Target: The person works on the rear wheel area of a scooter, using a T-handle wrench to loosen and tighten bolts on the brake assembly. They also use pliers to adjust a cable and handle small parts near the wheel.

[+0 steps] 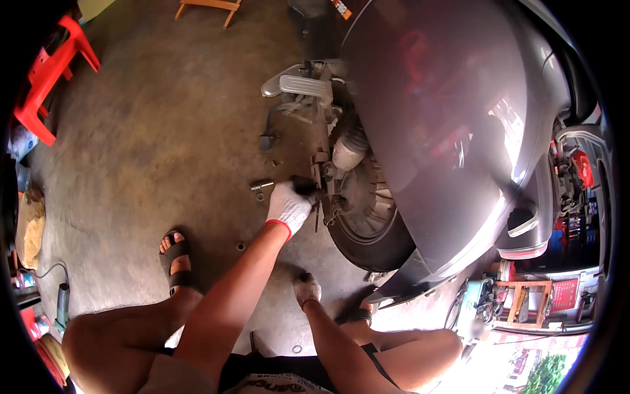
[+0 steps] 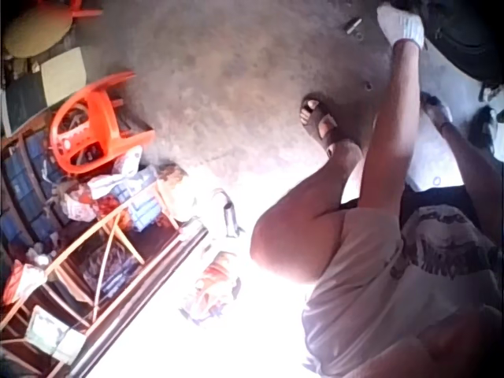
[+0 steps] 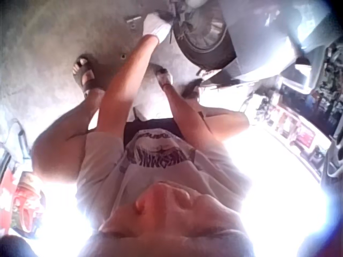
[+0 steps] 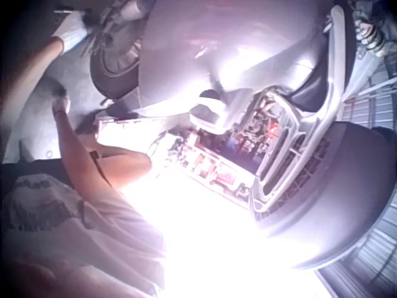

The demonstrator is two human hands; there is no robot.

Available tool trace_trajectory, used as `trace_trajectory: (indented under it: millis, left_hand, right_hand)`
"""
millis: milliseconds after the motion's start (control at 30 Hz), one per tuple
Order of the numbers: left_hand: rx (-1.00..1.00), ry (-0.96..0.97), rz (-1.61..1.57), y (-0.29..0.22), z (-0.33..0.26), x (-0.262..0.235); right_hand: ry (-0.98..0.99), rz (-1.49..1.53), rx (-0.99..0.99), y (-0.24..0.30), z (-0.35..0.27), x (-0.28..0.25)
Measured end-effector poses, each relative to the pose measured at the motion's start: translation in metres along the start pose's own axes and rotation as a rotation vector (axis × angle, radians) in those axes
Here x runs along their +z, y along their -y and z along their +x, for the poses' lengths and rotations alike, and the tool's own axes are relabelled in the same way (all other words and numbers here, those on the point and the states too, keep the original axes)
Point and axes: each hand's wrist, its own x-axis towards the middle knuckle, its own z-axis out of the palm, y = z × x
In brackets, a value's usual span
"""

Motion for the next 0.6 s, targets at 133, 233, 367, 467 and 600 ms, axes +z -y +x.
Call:
trace_trajectory:
  millis: [133,233,367,467,600]
  left_hand:
    - [0.070,-0.028,0.141,-0.012,-0.002,0.001]
    - [0.029,-0.023,0.130,-0.011,0.001,0.001]
    - [-0.063,0.091,0.009,-0.012,0.007,-0.002]
    - [-0.059,0.077,0.026,-0.013,0.005,0.001]
    - [0.114,-0.040,0.217,0.001,0.003,0.009]
  right_hand:
    - [0.000,0.049,0.018,-0.008,0.001,0.000]
    - [0.008,0.011,0.033,-0.009,0.002,0.004]
    - [0.003,-0.005,0.036,-0.012,0.004,0.007]
    - [0.009,-0.016,0.061,-0.006,-0.001,0.004]
    - [0.004,0.009,0.013,0.003,-0.007,-0.001]
